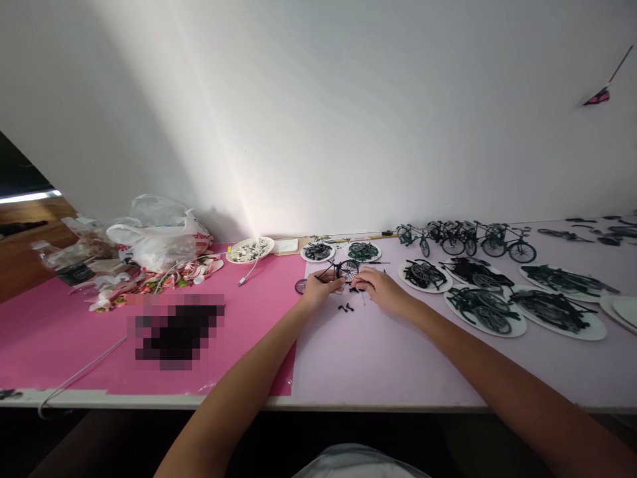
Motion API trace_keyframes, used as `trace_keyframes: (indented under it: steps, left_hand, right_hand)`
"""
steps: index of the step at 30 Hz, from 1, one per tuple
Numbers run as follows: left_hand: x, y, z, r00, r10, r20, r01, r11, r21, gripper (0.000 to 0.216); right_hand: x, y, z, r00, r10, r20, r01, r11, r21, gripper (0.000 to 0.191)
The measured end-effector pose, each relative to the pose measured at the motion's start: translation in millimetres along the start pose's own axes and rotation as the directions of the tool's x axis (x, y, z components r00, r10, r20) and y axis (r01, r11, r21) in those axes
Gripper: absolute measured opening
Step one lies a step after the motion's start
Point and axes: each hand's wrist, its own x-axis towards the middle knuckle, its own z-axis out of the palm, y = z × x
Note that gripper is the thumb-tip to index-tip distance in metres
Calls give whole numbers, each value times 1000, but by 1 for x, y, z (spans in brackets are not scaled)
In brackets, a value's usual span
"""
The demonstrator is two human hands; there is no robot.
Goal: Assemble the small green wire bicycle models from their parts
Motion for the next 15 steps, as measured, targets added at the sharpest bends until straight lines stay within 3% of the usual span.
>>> trace_keyframes:
  steps: [7,15]
  left_hand:
    - [0,0,1,1000,-4,9,4,1000,-5,45]
    - [0,-4,5,1000,-12,5,12,1000,-19,42]
  right_hand:
    - [0,-2,-4,999,15,-40,-16,999,-30,9]
    - [-2,-5,-6,975,-38,-218,47,998,39,12]
